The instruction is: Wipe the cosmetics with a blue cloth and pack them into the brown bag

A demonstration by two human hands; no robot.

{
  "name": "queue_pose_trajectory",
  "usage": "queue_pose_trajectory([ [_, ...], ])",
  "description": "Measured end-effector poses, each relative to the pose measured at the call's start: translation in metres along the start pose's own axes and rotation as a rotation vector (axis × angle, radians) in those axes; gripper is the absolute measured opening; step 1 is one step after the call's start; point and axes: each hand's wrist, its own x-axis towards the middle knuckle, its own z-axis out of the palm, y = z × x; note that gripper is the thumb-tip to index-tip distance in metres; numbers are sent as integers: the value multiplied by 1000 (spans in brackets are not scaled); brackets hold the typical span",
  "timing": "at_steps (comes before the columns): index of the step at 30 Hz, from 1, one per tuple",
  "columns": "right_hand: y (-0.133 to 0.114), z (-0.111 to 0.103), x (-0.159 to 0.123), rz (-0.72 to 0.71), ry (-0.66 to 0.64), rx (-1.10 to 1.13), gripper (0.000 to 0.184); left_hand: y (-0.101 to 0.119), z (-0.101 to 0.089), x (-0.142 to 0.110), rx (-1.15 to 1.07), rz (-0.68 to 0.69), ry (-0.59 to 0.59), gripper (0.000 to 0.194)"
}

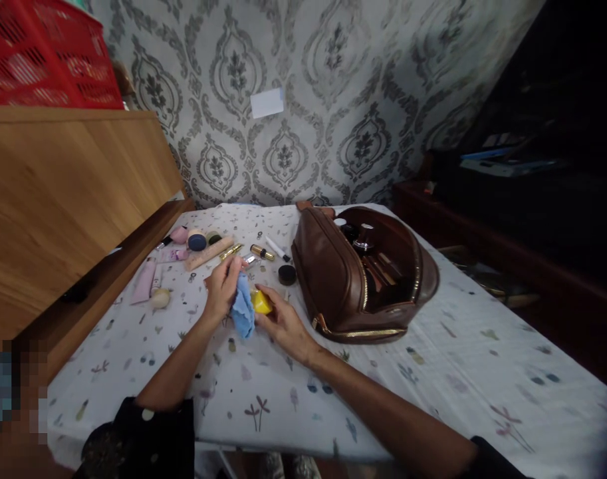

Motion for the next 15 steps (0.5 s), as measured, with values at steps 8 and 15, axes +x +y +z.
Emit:
queue_pose_trajectory([
  [8, -10, 3, -10, 33, -14, 98, 40, 23, 8, -39, 151, 171, -300, 32],
  [15, -43, 6, -10, 245, -158, 580, 47, -11, -2, -34, -239, -67, -262, 71],
])
